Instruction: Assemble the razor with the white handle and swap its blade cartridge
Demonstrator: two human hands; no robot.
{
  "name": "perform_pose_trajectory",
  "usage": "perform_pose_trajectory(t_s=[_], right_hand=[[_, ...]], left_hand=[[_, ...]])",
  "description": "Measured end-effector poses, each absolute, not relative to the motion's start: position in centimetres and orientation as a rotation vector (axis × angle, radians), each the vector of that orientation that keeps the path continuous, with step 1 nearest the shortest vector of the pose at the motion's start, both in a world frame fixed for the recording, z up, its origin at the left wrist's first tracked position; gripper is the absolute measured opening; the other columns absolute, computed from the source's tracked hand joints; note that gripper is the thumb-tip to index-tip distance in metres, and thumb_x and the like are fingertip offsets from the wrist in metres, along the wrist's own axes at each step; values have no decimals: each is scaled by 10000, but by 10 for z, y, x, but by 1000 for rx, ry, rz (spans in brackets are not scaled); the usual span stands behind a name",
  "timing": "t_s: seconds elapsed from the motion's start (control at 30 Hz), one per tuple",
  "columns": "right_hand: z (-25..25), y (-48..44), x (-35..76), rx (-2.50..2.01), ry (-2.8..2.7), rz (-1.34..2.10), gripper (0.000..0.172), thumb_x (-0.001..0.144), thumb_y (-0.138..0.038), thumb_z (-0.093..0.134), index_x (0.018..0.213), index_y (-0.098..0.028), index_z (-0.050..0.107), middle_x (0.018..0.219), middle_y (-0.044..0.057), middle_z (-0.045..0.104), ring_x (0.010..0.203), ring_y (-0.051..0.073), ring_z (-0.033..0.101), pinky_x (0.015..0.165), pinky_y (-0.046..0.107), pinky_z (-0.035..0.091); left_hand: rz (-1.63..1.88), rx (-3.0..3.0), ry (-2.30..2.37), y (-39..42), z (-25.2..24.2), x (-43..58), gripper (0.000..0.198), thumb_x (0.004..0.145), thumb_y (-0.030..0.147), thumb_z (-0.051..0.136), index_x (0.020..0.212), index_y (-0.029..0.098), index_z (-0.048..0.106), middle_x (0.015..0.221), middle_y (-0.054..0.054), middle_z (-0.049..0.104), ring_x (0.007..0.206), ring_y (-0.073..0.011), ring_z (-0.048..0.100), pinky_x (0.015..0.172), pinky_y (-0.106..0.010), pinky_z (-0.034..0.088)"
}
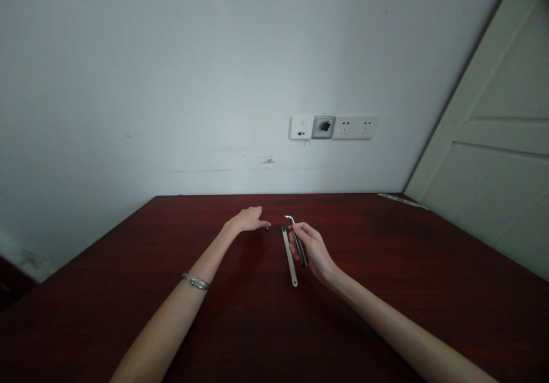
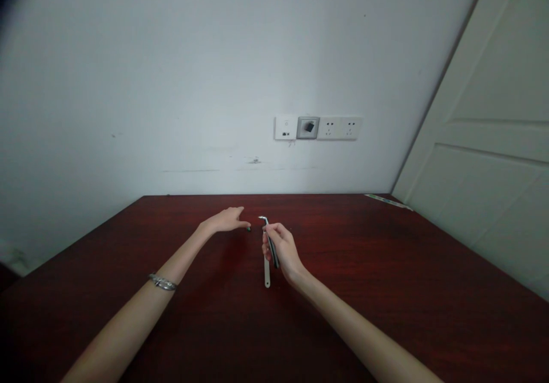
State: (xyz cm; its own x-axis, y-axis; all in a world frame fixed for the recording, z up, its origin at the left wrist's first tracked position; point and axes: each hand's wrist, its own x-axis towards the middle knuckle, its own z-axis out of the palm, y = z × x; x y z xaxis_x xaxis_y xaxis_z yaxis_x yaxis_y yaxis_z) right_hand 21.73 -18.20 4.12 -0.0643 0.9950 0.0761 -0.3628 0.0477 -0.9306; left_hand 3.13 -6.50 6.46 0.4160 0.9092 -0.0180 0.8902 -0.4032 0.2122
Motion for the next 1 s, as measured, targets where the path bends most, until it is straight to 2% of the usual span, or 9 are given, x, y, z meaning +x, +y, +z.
perform_pose_trajectory(t_s=[0.1,0.17,0.23,0.3,0.4,0.5,0.73,0.83,1.0], right_hand=[[50,-176,217,-841,-1080,1288,338,710,-494,651,769,-171,576,670,-9,573,561,111,536,499,235,411],[59,-169,219,-839,-1119,1229,321,703,-480,661,759,-168,611,709,12,599,636,126,546,587,250,428],[71,-161,221,-827,-1133,1197,302,691,-468,668,760,-176,638,715,13,601,669,134,532,618,250,421],[83,-154,223,-790,-1129,1198,287,688,-462,668,768,-187,653,729,12,599,707,143,526,634,247,420],[96,-148,227,-728,-1091,1226,285,665,-451,682,781,-192,660,821,28,621,790,163,529,659,252,432],[100,-145,229,-707,-1040,1252,299,617,-440,709,766,-187,654,888,44,634,815,177,534,639,262,440],[94,-143,226,-662,-1028,1339,285,622,-425,717,736,-174,644,678,4,590,563,123,514,485,244,413],[93,-144,224,-659,-1031,1348,301,633,-434,713,768,-172,653,673,6,598,534,110,499,441,221,393],[94,-134,234,-745,-1065,1170,336,672,-478,668,802,-169,663,861,52,649,780,158,580,588,238,486]], left_hand=[[198,2472,1517,-71,83,29,450,752,512,564,960,125,657,957,-122,685,831,-222,630,671,-259,422],[130,2438,1404,-77,92,29,365,756,458,567,810,120,693,791,-90,697,712,-191,625,618,-252,411],[70,2342,1205,-83,98,30,321,751,416,583,753,119,704,687,-65,681,626,-160,606,576,-240,406],[60,2200,969,-90,102,34,303,751,396,605,820,121,712,706,-63,687,628,-147,612,578,-232,421],[172,2020,764,-99,104,43,355,761,405,621,979,134,689,842,-90,704,706,-150,640,630,-246,457],[387,1932,694,-106,102,57,356,770,391,626,1013,135,674,897,-103,703,735,-137,637,666,-251,469],[787,1832,695,-108,86,82,355,720,359,672,958,97,694,843,-97,705,688,-141,618,653,-272,485],[872,1771,687,-110,83,87,357,696,344,694,941,84,702,835,-96,710,696,-156,625,674,-285,491],[926,1780,724,-111,88,83,312,692,334,699,900,104,725,866,-85,718,790,-188,636,779,-310,479]])
